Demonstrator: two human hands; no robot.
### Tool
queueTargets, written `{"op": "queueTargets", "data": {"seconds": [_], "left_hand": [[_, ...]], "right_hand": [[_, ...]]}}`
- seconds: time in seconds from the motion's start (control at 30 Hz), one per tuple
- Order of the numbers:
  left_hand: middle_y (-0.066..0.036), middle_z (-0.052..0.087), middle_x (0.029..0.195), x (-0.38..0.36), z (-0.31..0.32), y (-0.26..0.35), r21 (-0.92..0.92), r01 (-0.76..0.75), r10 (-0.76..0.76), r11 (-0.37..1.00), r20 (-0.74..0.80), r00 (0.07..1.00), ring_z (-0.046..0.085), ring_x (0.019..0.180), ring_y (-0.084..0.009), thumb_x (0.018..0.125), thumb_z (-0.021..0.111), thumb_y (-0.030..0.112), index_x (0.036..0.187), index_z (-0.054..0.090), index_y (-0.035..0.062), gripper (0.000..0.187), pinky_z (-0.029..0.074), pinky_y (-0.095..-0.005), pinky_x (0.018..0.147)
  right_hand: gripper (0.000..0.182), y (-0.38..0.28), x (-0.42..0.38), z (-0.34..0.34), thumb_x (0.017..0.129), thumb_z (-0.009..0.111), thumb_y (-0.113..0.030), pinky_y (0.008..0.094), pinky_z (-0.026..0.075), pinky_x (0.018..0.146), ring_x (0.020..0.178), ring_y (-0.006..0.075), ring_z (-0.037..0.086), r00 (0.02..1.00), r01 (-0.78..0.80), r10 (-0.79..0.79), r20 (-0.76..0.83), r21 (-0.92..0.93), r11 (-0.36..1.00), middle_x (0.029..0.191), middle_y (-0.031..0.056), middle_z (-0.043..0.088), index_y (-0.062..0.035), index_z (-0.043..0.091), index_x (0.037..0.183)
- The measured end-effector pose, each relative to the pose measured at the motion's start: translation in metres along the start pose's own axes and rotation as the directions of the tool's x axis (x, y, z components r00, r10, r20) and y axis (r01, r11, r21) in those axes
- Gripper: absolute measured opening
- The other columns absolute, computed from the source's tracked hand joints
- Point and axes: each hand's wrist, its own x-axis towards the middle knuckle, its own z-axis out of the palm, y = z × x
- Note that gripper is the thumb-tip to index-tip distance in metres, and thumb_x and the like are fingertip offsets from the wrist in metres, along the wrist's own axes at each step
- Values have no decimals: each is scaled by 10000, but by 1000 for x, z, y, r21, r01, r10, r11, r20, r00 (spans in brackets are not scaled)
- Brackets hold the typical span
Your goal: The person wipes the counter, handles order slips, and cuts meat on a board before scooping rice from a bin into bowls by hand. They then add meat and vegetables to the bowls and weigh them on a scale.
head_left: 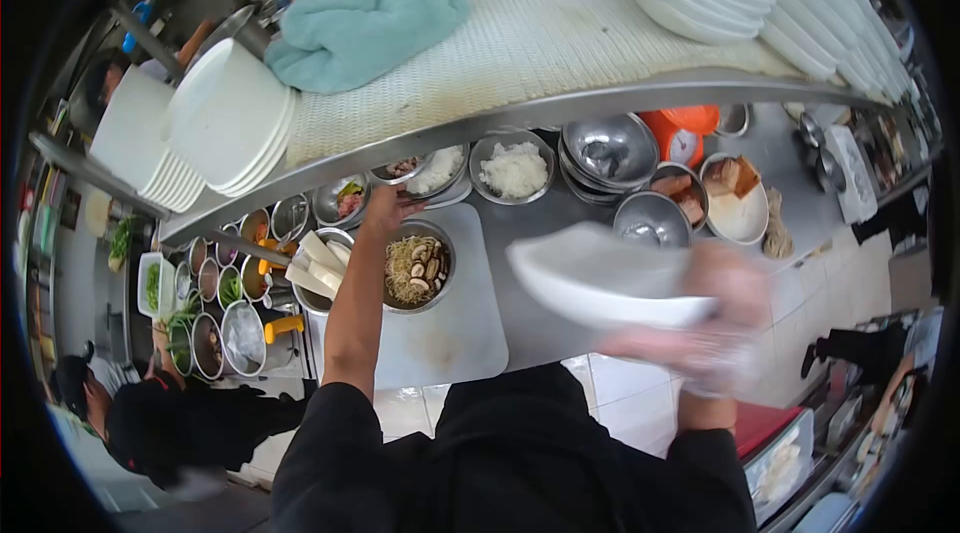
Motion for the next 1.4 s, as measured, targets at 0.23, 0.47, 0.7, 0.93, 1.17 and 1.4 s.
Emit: {"op": "queueTargets", "data": {"seconds": [0.23,0.47,0.7,0.93,1.17,1.4], "left_hand": [[-291,482,1096,28,-12,-3,132,63,-61,989,-19,998,620,818,-403,910,385,126,1058,387,-61,238,582,-364,621],[-216,491,1082,30,-3,-1,-56,110,-108,992,44,993,546,973,-375,789,410,-61,943,430,-67,156,505,-579,861],[-203,537,989,58,-30,-8,53,4,-6,999,46,999,544,968,-493,734,412,-95,779,443,-41,77,547,-491,819],[-177,553,937,11,-50,26,28,-36,35,999,24,999,582,865,-347,717,439,-97,840,488,-44,143,530,-575,788],[-199,573,1111,-57,-95,51,133,-96,103,986,-43,994,599,942,-395,784,404,-28,1062,506,-61,298,560,-388,666],[-209,583,1084,-105,-141,63,91,-116,125,989,-100,987,596,977,-377,811,395,-27,1073,498,-85,287,567,-485,780]], "right_hand": [[420,-6,-157,103,633,769,-457,288,412,424,483,170,523,837,-136,131,532,-29,990,578,-2,514,-125,524,560],[322,-19,-231,114,812,568,-444,352,518,609,722,180,619,684,-110,151,713,-104,988,712,10,605,-135,629,746],[392,-30,-238,105,810,556,-481,384,496,741,832,228,613,491,-261,266,829,-152,953,822,45,631,-105,647,868],[326,-3,-243,99,836,558,-293,437,461,824,898,367,598,407,-741,906,115,-538,402,933,204,632,-41,607,1036],[234,0,-249,107,814,553,-202,453,478,696,763,414,606,143,-901,940,309,-353,253,780,252,620,-18,601,950],[301,17,-194,210,746,499,-235,394,425,759,859,282,523,752,-252,407,519,-345,904,898,132,557,-69,591,980]]}}
